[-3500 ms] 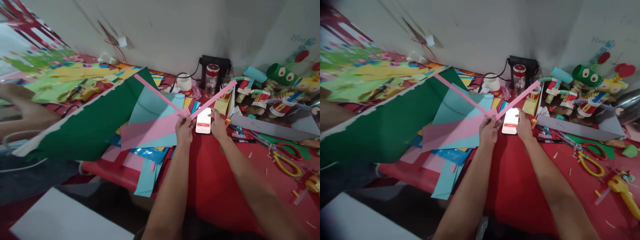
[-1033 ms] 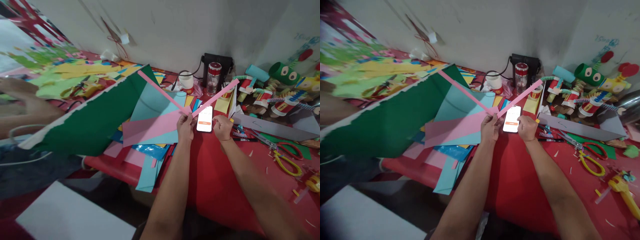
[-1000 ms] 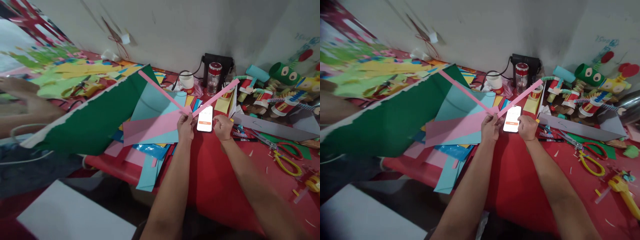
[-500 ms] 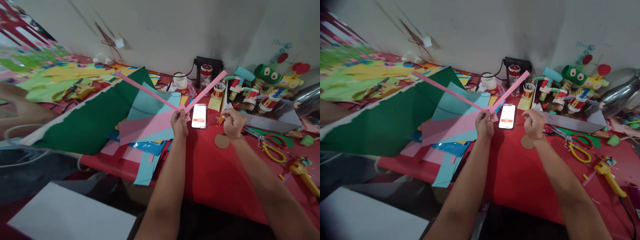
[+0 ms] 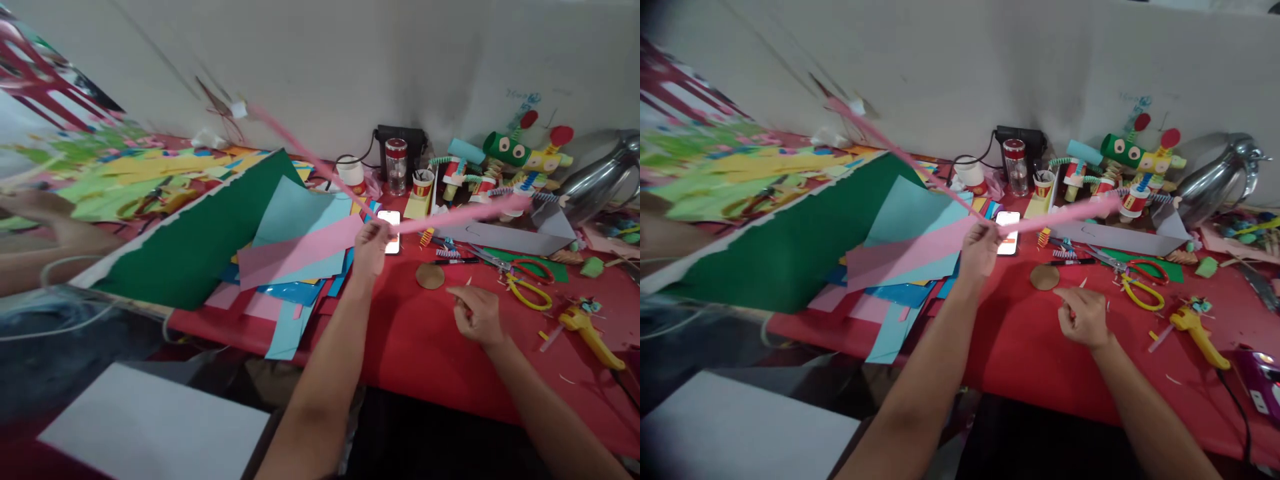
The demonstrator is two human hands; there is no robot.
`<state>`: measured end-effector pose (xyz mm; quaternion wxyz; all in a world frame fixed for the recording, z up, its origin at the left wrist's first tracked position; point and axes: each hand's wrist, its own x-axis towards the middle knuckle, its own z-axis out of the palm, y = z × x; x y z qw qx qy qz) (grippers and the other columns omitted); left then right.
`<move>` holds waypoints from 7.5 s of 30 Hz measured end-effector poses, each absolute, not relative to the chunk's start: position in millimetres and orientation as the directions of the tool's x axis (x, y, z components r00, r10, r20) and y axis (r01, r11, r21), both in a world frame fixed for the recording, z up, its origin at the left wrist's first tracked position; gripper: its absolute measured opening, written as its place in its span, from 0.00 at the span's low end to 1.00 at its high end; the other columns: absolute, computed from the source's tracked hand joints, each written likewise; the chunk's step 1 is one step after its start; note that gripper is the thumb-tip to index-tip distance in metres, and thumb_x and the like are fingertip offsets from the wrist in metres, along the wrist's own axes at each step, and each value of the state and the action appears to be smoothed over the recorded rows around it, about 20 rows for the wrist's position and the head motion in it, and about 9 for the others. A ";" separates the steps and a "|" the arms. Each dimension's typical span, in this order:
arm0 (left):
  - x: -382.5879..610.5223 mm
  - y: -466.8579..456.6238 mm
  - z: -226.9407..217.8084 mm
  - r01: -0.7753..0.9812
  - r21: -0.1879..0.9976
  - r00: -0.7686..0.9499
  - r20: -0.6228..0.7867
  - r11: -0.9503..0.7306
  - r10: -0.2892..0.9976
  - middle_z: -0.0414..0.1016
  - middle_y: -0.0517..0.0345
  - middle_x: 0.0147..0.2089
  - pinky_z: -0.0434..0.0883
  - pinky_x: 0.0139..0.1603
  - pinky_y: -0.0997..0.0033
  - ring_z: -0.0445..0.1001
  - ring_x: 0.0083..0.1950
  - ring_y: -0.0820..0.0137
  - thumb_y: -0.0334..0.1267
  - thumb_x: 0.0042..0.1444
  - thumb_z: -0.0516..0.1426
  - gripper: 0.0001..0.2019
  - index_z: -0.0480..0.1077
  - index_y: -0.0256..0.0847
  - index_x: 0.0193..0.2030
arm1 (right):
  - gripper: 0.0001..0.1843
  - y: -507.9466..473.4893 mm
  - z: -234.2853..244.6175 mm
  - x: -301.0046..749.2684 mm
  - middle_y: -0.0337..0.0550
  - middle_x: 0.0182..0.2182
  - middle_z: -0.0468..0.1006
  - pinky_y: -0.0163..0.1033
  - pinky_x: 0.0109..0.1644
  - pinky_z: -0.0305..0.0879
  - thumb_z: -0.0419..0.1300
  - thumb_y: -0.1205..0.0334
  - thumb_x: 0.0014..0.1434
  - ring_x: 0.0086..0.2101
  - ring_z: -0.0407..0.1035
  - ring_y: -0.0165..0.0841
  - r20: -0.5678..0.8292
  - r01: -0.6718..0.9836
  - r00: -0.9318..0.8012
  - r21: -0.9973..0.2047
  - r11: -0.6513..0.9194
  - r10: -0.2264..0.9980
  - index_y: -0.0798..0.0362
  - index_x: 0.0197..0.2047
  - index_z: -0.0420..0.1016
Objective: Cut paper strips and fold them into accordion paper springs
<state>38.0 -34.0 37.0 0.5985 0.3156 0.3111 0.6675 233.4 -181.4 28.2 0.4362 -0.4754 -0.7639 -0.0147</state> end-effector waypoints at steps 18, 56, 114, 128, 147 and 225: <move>137.5 -112.3 35.3 -0.401 0.867 0.322 -0.167 0.294 0.932 0.78 0.58 0.27 0.69 0.40 0.68 0.72 0.31 0.72 0.42 0.38 0.70 0.10 0.79 0.40 0.26 | 0.15 -169.2 31.6 244.7 0.37 0.22 0.77 0.38 0.29 0.65 0.66 0.48 0.51 0.24 0.68 0.32 0.076 0.116 0.527 -0.993 0.017 0.847 0.52 0.29 0.78; 131.1 -108.1 36.5 -0.299 0.866 0.409 -0.263 0.401 0.874 0.79 0.56 0.28 0.71 0.41 0.67 0.75 0.31 0.71 0.36 0.36 0.70 0.10 0.80 0.38 0.28 | 0.11 -158.4 29.6 242.1 0.37 0.24 0.78 0.40 0.36 0.69 0.69 0.53 0.43 0.27 0.70 0.32 -0.102 -0.283 0.469 -0.958 0.040 0.877 0.50 0.27 0.78; 115.4 -95.6 41.3 -0.058 0.954 0.583 -0.207 0.295 0.785 0.78 0.57 0.33 0.70 0.39 0.73 0.73 0.35 0.73 0.30 0.38 0.68 0.11 0.78 0.39 0.32 | 0.07 -162.8 41.9 257.7 0.36 0.25 0.79 0.37 0.31 0.65 0.62 0.70 0.45 0.25 0.71 0.32 0.140 0.288 0.287 -0.956 0.054 0.948 0.51 0.30 0.78; 123.4 -93.5 27.5 -0.386 0.812 0.454 -0.247 0.439 0.856 0.77 0.61 0.30 0.72 0.34 0.76 0.75 0.31 0.75 0.28 0.36 0.70 0.11 0.76 0.39 0.29 | 0.09 -155.2 24.1 253.3 0.42 0.38 0.84 0.42 0.44 0.73 0.65 0.58 0.53 0.39 0.77 0.37 0.201 0.118 0.298 -0.978 0.173 0.933 0.48 0.39 0.81; 132.0 -105.9 27.8 -0.319 0.897 0.328 -0.200 0.307 0.923 0.78 0.60 0.28 0.70 0.38 0.73 0.74 0.31 0.74 0.38 0.29 0.73 0.14 0.77 0.40 0.26 | 0.08 -155.6 23.1 240.7 0.35 0.19 0.76 0.37 0.31 0.64 0.67 0.56 0.42 0.24 0.67 0.30 -0.103 -0.279 0.488 -0.959 0.043 0.866 0.52 0.22 0.79; 123.9 -96.1 29.6 -0.329 0.858 0.474 -0.211 0.395 0.855 0.76 0.60 0.31 0.69 0.36 0.73 0.71 0.31 0.75 0.33 0.36 0.70 0.12 0.77 0.40 0.31 | 0.18 -152.6 24.5 262.5 0.38 0.31 0.82 0.39 0.37 0.69 0.72 0.50 0.42 0.31 0.73 0.32 -0.072 -0.279 0.226 -0.960 -0.006 0.971 0.48 0.36 0.83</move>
